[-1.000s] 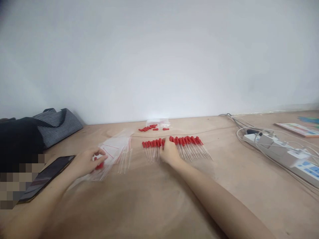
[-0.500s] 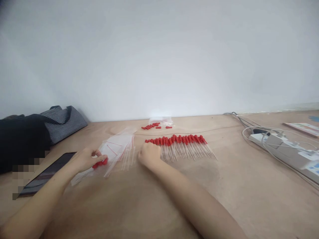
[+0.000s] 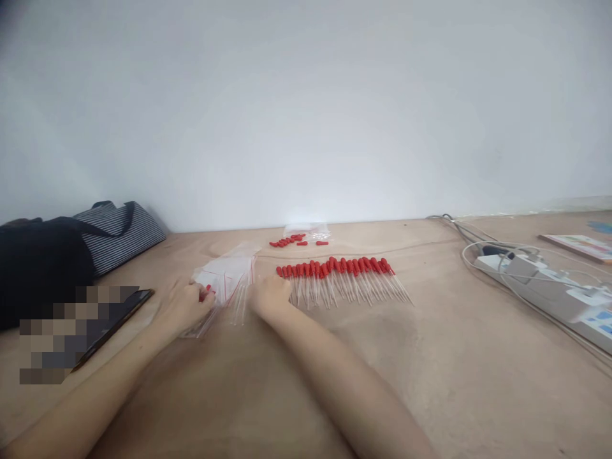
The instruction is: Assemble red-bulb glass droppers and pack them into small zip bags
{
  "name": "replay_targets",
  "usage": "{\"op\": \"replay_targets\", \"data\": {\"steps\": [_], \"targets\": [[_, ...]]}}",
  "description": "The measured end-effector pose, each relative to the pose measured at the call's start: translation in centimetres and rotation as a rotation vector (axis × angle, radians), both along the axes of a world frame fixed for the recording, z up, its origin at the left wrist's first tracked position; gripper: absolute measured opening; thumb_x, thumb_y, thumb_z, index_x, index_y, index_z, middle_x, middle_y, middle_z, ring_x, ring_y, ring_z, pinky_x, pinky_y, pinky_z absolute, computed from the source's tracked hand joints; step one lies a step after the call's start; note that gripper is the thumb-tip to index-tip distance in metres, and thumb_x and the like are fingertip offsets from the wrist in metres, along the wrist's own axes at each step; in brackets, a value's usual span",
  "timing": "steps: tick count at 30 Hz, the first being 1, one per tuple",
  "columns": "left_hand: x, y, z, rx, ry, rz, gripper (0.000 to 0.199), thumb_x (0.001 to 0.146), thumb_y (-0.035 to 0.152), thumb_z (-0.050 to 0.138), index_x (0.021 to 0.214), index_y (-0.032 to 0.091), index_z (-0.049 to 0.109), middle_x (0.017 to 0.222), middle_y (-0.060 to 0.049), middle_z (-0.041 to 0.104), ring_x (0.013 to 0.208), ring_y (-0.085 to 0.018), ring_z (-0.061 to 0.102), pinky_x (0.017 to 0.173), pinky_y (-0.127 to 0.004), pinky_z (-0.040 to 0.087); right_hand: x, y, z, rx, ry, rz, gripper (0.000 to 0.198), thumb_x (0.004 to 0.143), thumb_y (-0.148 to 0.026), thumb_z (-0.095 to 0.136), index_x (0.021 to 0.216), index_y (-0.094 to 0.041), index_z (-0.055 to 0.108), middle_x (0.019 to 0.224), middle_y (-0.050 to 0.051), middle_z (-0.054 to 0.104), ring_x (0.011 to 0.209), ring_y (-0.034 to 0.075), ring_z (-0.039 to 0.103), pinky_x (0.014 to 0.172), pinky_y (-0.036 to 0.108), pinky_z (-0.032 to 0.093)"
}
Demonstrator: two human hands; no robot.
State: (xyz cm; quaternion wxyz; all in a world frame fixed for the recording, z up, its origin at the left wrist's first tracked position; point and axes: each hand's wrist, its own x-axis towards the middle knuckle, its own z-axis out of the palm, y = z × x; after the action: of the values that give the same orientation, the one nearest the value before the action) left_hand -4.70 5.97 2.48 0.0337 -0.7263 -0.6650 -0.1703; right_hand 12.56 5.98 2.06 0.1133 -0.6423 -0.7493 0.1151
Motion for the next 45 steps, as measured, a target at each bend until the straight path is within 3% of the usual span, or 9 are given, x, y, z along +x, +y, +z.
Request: {"op": "replay_targets", "data": {"steps": [3,7,10,15,28,40,45], "targets": [[2.2,-1.1,-0.3,0.192,0.011,-0.107,0.022,0.077,0.027,0.037,0.072,0.013,0.053,0.083,-0.014,0.055,0.088,-0.028,0.05,0.08,-0.04,0.037,4.2,-2.0,-0.4,0.201,0.015,0.017,0.026,0.083,-0.023,0.035,0.094,-0.009,0.053,0.091,0.016,0.06,0.083,0.023,0.056,0.063,0.029,0.038],[6.5,-3.8,-2.2,-0.016,-0.255,-0.4,0.017,0.084,0.025,0.032,0.085,0.017,0.046,0.071,-0.003,0.057,0.065,-0.017,0.055,0.061,-0.029,0.043,10.6,-5.1,-2.8,0.479,0.068,0.228,0.022,0.087,-0.018,0.027,0.081,-0.014,0.048,0.073,0.007,0.059,0.066,0.017,0.053,0.067,0.03,0.033],[9.0,-5.4,-3.5,-0.138,-0.382,-0.572,0.012,0.085,0.022,0.035,0.088,0.018,0.046,0.076,-0.002,0.06,0.069,-0.016,0.057,0.062,-0.027,0.043,13.1,-6.8,-4.6,0.509,0.17,0.262,0.015,0.086,-0.017,0.03,0.083,-0.017,0.045,0.075,0.005,0.058,0.067,0.015,0.051,0.068,0.029,0.032],[9.8,-5.5,-3.7,-0.133,-0.434,-0.664,0.019,0.086,0.021,0.035,0.086,0.017,0.054,0.081,-0.004,0.059,0.076,-0.016,0.056,0.067,-0.028,0.044,12.3,-7.5,-4.9,0.414,0.302,0.286,0.009,0.084,-0.014,0.035,0.083,-0.018,0.043,0.078,0.003,0.055,0.071,0.014,0.05,0.067,0.027,0.035],[9.4,-5.1,-3.8,-0.111,-0.475,-0.691,0.017,0.084,0.021,0.04,0.082,0.017,0.057,0.076,-0.002,0.058,0.071,-0.014,0.054,0.066,-0.026,0.042,11.3,-7.4,-4.8,0.426,0.184,0.431,0.017,0.085,-0.013,0.033,0.084,-0.016,0.05,0.076,0.004,0.053,0.069,0.014,0.045,0.068,0.028,0.031],[9.4,-5.6,-3.6,-0.033,-0.346,-0.713,0.016,0.084,0.02,0.04,0.079,0.017,0.055,0.072,-0.001,0.055,0.067,-0.013,0.052,0.062,-0.024,0.041,11.3,-6.9,-4.2,0.517,0.093,0.484,0.027,0.072,-0.004,0.037,0.083,-0.016,0.058,0.072,0.003,0.054,0.062,0.013,0.041,0.064,0.029,0.023],[9.4,-5.8,-3.8,0.017,-0.296,-0.771,0.016,0.084,0.018,0.039,0.08,0.016,0.055,0.073,-0.002,0.056,0.068,-0.014,0.053,0.063,-0.025,0.042,11.0,-7.1,-4.1,0.456,0.178,0.466,0.021,0.077,-0.01,0.037,0.08,-0.015,0.058,0.069,0.003,0.054,0.062,0.012,0.042,0.065,0.028,0.023]]}}
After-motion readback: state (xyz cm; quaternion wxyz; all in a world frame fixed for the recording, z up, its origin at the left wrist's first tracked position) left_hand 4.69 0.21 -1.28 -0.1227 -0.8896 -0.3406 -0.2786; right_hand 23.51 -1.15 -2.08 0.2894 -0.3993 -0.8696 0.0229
